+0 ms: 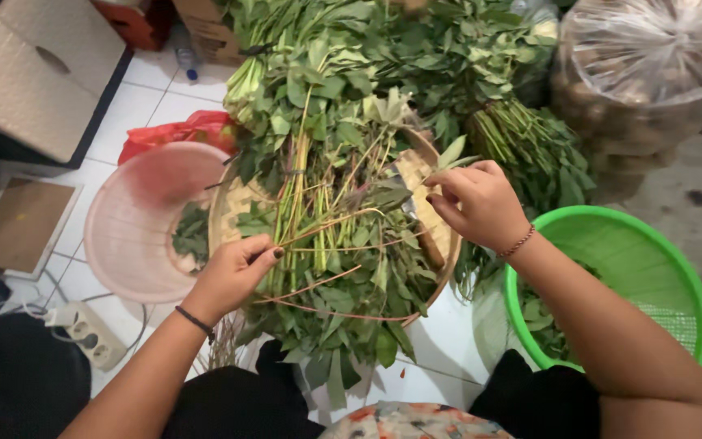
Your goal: The person sits on the floor and processes leafy green vegetables by hand. They remove leaves from stems and place them into a green basket, while discarding stems into a pink basket.
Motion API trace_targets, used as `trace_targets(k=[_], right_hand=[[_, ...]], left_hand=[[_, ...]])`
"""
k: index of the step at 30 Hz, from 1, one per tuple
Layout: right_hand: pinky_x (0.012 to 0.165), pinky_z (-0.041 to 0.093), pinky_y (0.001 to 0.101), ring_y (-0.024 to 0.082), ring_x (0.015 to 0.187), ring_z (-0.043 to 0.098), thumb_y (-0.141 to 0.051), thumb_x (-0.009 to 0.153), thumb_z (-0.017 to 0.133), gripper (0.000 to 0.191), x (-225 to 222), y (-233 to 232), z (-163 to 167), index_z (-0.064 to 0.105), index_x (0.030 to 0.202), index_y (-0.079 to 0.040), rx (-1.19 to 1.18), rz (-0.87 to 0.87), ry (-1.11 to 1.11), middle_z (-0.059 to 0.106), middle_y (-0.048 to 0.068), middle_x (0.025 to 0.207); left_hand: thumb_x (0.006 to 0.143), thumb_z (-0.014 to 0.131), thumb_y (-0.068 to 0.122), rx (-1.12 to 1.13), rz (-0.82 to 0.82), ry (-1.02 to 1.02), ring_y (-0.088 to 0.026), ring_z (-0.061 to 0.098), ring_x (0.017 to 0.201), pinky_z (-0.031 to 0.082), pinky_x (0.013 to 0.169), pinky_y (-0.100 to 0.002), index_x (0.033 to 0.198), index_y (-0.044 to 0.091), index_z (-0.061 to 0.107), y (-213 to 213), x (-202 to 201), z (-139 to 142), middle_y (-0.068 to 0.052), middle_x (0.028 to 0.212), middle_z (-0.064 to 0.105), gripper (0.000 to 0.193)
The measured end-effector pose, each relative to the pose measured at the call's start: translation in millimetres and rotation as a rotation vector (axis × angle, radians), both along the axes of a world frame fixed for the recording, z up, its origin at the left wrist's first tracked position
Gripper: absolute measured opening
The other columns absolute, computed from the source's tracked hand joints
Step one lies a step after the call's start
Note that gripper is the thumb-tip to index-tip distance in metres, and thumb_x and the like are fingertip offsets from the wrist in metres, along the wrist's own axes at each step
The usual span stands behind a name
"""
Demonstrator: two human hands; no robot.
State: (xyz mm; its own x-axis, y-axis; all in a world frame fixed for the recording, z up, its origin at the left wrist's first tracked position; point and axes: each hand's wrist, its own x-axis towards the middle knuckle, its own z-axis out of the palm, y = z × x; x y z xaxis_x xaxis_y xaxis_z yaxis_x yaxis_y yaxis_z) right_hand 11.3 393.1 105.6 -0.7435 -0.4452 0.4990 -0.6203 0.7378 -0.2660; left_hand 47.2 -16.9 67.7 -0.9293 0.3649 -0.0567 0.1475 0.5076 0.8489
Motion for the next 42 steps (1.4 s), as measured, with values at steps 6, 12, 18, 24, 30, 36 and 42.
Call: trace_targets(k=[6, 12, 18, 24, 30, 36, 42], right_hand=[[0.075, 0.044, 0.0342, 0.019, 0.074, 0.063, -0.014, 0.087, 0.076, 0.019, -9, -16, -19, 0.07, 0.104, -0.018, 0.048, 0.06, 0.14, 0.067, -0.001, 0.082], [0.071, 0.044, 0.0372, 0.022, 0.073, 0.061, -0.016, 0.084, 0.078, 0.02, -13, -26, -17, 0.072, 0.103, -0.012, 0.016, 0.062, 0.073, 0.063, 0.0, 0.078], [0.079, 0.048, 0.0381, 0.024, 0.08, 0.062, -0.011, 0.076, 0.072, 0.012, -20, -33, -25, 0.073, 0.087, -0.015, -0.032, 0.313, -0.045, 0.064, 0.003, 0.082], [0.077, 0.052, 0.0328, 0.022, 0.081, 0.065, -0.008, 0.079, 0.067, 0.006, -33, -25, -70, 0.068, 0.085, -0.007, -0.28, 0.08, -0.318, 0.065, 0.006, 0.085], [0.082, 0.054, 0.0248, 0.015, 0.089, 0.063, -0.008, 0.101, 0.052, 0.014, -66, -18, -59, 0.065, 0.104, -0.011, -0.993, 0.016, -0.531, 0.066, 0.006, 0.107], [0.054, 0.05, 0.0353, 0.023, 0.064, 0.065, -0.014, 0.091, 0.07, 0.026, -60, -51, -3, 0.074, 0.117, -0.012, 0.169, 0.096, 0.138, 0.066, 0.004, 0.082], [0.058, 0.053, 0.0361, 0.023, 0.068, 0.066, -0.019, 0.088, 0.074, 0.007, -66, -74, 14, 0.076, 0.095, -0.018, 0.253, 0.112, 0.164, 0.065, 0.002, 0.08]], left_hand=[[0.095, 0.066, 0.023, -0.073, 0.039, 0.072, -0.016, 0.041, 0.059, 0.039, 0.054, -0.033, 0.081, 0.003, 0.059, -11, 10, 7, -0.008, 0.063, 0.044, 0.026], [0.092, 0.067, 0.025, -0.144, 0.044, 0.192, -0.027, 0.054, 0.06, 0.043, 0.056, -0.039, 0.082, 0.005, 0.063, -21, 12, 5, -0.013, 0.064, 0.055, 0.023], [0.091, 0.066, 0.027, -0.158, 0.082, 0.196, -0.03, 0.059, 0.062, 0.045, 0.056, -0.041, 0.083, 0.007, 0.064, -27, 13, 8, -0.013, 0.07, 0.059, 0.022], [0.09, 0.066, 0.029, -0.249, 0.02, 0.364, -0.034, 0.063, 0.071, 0.048, 0.06, -0.044, 0.083, 0.009, 0.065, -23, 13, 14, -0.011, 0.075, 0.063, 0.022], [0.09, 0.067, 0.031, -0.314, 0.061, 0.306, -0.034, 0.064, 0.072, 0.05, 0.061, -0.045, 0.082, 0.009, 0.064, -28, 12, 19, -0.01, 0.075, 0.063, 0.023], [0.091, 0.065, 0.028, -0.304, -0.011, 0.412, -0.034, 0.064, 0.075, 0.05, 0.063, -0.045, 0.083, 0.01, 0.064, -23, 10, 18, -0.01, 0.076, 0.064, 0.02], [0.092, 0.066, 0.03, -0.336, -0.009, 0.434, -0.033, 0.065, 0.075, 0.051, 0.063, -0.046, 0.083, 0.01, 0.063, -26, 13, 22, -0.009, 0.077, 0.064, 0.022]])
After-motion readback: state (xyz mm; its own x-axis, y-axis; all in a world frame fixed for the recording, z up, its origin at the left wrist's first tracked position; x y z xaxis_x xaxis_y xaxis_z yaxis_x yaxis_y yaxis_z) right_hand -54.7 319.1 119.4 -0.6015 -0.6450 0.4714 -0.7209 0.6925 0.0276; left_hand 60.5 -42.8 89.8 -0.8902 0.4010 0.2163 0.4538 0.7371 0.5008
